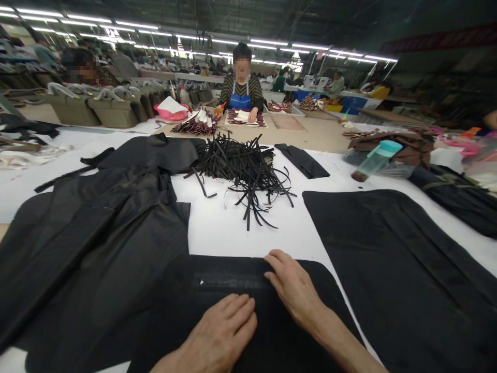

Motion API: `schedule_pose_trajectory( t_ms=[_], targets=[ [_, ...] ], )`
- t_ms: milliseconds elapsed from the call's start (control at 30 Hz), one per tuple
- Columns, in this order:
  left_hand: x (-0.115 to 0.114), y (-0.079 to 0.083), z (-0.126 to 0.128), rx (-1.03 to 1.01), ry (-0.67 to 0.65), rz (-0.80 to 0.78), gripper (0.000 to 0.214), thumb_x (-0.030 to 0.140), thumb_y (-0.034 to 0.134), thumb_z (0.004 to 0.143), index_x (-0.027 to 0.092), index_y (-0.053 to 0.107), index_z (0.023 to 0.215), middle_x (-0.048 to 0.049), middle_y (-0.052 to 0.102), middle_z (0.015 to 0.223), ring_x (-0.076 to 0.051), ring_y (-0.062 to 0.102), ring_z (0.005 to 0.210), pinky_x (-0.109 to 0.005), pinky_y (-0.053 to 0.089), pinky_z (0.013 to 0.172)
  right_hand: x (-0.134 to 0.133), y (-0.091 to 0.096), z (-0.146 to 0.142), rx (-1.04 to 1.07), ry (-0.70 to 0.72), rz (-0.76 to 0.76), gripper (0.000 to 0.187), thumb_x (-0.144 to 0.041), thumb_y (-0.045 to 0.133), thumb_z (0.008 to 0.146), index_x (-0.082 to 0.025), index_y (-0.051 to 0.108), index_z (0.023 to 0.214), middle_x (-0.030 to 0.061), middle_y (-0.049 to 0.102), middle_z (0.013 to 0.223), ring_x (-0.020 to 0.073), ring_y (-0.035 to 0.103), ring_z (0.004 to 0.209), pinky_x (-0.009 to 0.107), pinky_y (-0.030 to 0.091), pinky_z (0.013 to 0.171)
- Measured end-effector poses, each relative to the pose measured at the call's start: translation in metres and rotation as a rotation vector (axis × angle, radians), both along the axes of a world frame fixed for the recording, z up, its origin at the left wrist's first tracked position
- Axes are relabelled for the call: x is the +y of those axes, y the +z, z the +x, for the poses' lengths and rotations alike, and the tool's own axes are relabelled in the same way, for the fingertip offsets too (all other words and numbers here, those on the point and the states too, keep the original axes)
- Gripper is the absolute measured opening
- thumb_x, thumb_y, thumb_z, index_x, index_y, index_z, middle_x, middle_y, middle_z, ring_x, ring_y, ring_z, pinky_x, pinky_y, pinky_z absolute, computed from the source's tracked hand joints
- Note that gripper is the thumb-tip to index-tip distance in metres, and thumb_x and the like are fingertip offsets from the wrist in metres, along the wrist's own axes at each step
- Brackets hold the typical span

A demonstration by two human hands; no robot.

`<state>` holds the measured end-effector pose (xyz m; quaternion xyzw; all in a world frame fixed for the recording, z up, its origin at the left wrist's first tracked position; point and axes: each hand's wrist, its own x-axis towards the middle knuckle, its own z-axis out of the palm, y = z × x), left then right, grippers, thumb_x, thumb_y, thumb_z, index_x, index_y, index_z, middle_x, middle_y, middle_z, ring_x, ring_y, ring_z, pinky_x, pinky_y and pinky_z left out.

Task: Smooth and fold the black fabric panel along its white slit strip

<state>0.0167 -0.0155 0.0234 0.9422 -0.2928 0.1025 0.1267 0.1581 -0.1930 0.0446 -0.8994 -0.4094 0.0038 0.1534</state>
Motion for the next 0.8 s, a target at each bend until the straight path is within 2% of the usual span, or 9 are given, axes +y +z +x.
schedule_pose_trajectory(
  t_ms=[67, 167, 333, 433, 600, 733, 800],
  targets=[
    [-0.013, 0.003, 0.012, 0.139, -0.063, 0.016, 0.042, 0.022, 0.040, 0.087, 0.014, 0.041, 0.128, -0.0095, 0.048, 0.133, -0.023, 0.043, 0.122, -0.037, 0.037, 0.104, 0.022, 0.001, -0.001, 0.012, 0.008, -0.096, 0.034, 0.000, 0.071, 0.077, -0.019, 0.057, 0.102, 0.0067, 0.052, 0.108, 0.0263, 0.050, 0.095, 0.035, 0.043, 0.083],
    [-0.016, 0.002, 0.022, 0.231, -0.042, 0.025, 0.040, 0.025, 0.037, 0.090, 0.016, 0.039, 0.129, -0.0068, 0.043, 0.137, -0.022, 0.037, 0.126, -0.036, 0.031, 0.108, 0.039, -0.002, 0.006, 0.023, 0.000, -0.134, 0.035, -0.004, 0.080, 0.075, -0.018, 0.059, 0.100, 0.0048, 0.055, 0.097, 0.0265, 0.051, 0.089, 0.034, 0.042, 0.078],
    [-0.010, -0.008, 0.022, 0.168, -0.036, 0.049, 0.038, 0.024, 0.032, 0.092, 0.014, 0.040, 0.128, -0.0068, 0.042, 0.138, -0.022, 0.036, 0.125, -0.036, 0.030, 0.107, 0.037, -0.001, 0.025, 0.107, 0.075, -0.137, 0.025, -0.015, 0.085, 0.076, -0.019, 0.061, 0.079, -0.0027, 0.054, 0.075, 0.0206, 0.051, 0.077, 0.027, 0.040, 0.068],
    [-0.009, -0.008, 0.020, 0.122, -0.037, 0.071, 0.037, 0.023, 0.030, 0.093, 0.013, 0.041, 0.127, -0.0073, 0.044, 0.137, -0.022, 0.038, 0.124, -0.036, 0.031, 0.106, 0.028, 0.004, 0.028, 0.122, 0.116, -0.150, 0.029, -0.014, 0.088, 0.073, -0.019, 0.060, 0.072, -0.0033, 0.053, 0.076, 0.0197, 0.050, 0.076, 0.026, 0.037, 0.066],
    [-0.009, -0.006, 0.021, 0.119, -0.032, 0.038, 0.035, 0.021, 0.033, 0.092, 0.015, 0.043, 0.125, -0.0060, 0.045, 0.136, -0.022, 0.042, 0.120, -0.036, 0.036, 0.102, 0.013, 0.007, 0.019, 0.030, 0.080, -0.152, 0.027, -0.005, 0.078, 0.081, -0.017, 0.057, 0.069, -0.0013, 0.050, 0.076, 0.0191, 0.049, 0.071, 0.026, 0.035, 0.063],
    [-0.008, -0.011, 0.020, 0.140, -0.011, -0.011, 0.039, 0.017, 0.039, 0.088, 0.017, 0.041, 0.127, -0.0047, 0.045, 0.136, -0.021, 0.041, 0.121, -0.037, 0.037, 0.102, 0.008, 0.013, 0.016, -0.192, -0.021, 0.048, 0.015, -0.003, 0.064, 0.087, -0.015, 0.057, 0.080, 0.0038, 0.052, 0.086, 0.0221, 0.049, 0.075, 0.031, 0.035, 0.069],
    [-0.007, -0.012, 0.018, 0.140, -0.006, -0.015, 0.044, 0.012, 0.040, 0.085, 0.018, 0.040, 0.129, -0.0043, 0.044, 0.137, -0.022, 0.040, 0.122, -0.038, 0.037, 0.103, 0.006, 0.019, 0.016, -0.283, -0.009, 0.100, 0.013, -0.004, 0.056, 0.089, -0.015, 0.057, 0.081, 0.0053, 0.052, 0.088, 0.0227, 0.048, 0.074, 0.032, 0.033, 0.068]
  ],
)
